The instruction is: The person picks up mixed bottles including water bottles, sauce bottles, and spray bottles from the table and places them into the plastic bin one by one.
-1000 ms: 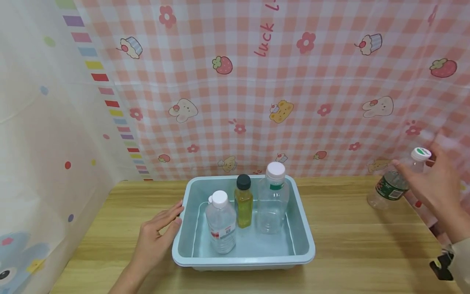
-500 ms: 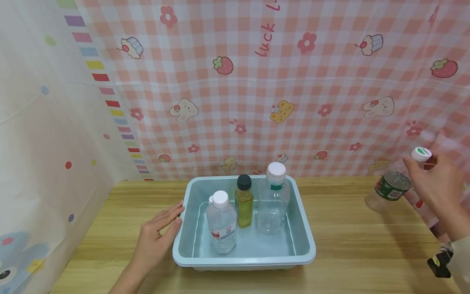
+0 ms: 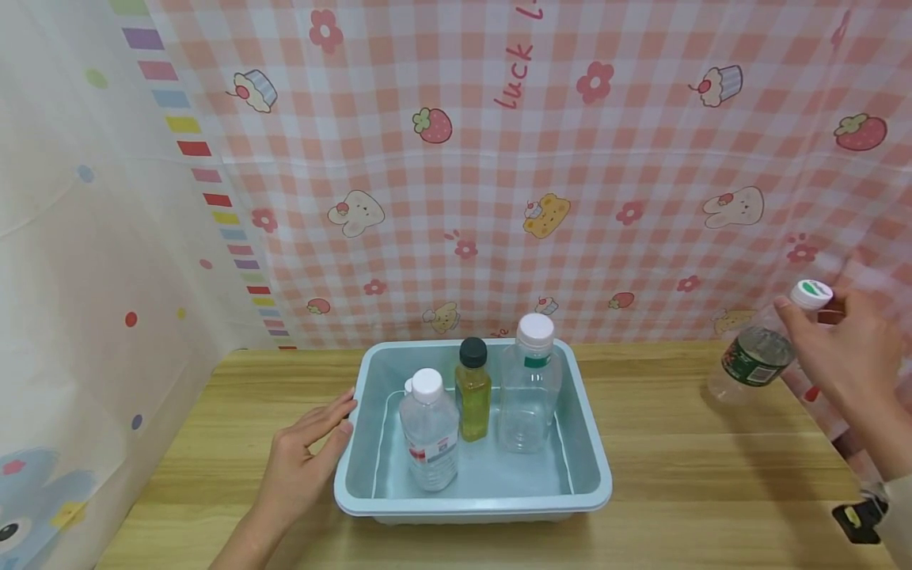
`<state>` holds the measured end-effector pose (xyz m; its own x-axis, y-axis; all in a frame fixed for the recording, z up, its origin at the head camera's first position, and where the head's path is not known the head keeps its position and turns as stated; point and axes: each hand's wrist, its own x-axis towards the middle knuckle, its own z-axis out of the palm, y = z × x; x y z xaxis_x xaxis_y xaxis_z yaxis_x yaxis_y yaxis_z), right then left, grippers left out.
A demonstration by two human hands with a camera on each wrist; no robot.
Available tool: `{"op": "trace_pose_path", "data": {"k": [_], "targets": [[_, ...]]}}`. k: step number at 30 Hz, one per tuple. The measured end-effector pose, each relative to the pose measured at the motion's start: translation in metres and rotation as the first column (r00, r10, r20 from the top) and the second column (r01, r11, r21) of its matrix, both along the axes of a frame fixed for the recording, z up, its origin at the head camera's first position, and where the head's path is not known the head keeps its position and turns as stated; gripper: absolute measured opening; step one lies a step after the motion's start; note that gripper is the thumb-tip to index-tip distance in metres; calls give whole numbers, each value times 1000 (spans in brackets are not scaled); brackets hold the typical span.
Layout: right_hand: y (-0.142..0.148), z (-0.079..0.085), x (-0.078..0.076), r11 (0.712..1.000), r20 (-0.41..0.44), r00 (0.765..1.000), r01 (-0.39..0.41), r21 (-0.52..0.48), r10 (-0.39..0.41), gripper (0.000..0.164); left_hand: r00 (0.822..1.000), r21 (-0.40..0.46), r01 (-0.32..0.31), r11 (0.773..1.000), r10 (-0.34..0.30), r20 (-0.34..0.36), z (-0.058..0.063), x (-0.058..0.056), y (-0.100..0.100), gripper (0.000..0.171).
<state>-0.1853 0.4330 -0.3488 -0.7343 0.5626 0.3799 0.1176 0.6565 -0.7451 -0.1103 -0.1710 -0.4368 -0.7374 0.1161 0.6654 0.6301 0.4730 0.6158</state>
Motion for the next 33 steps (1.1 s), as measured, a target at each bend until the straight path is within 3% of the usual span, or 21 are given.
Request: {"op": "trace_pose_path", "data": {"k": [5,11,15,22,28,33], "targets": [[-7,4,5,999,-20,1000,9,-32,-10,28,1000,-6,3,1000,-3,-2,-1,-1,-1,31],[-18,6,16,998,-58,996,-63,-18,62,32,1000,1,5,1000,-5,-13,-1,-1,-1,31],[-28,7,24,998,-93,993,-70,-3,70,32,1000,1,4,1000,-4,-5,-2,-1,-1,31],[-42,7,33,993,-203,973,-115,-3,112,37,1000,-9,0,1000,0,18,-2,-2,-2,30],[-50,7,40,990,-235,961,-137,45,144,38,1000,1,4,1000,-4,-16,0,-1,-1,31],[-58,11,46,988,-269,951,-156,8,152,38,1000,2,6,1000,-6,-29,0,-1,0,32]]}}
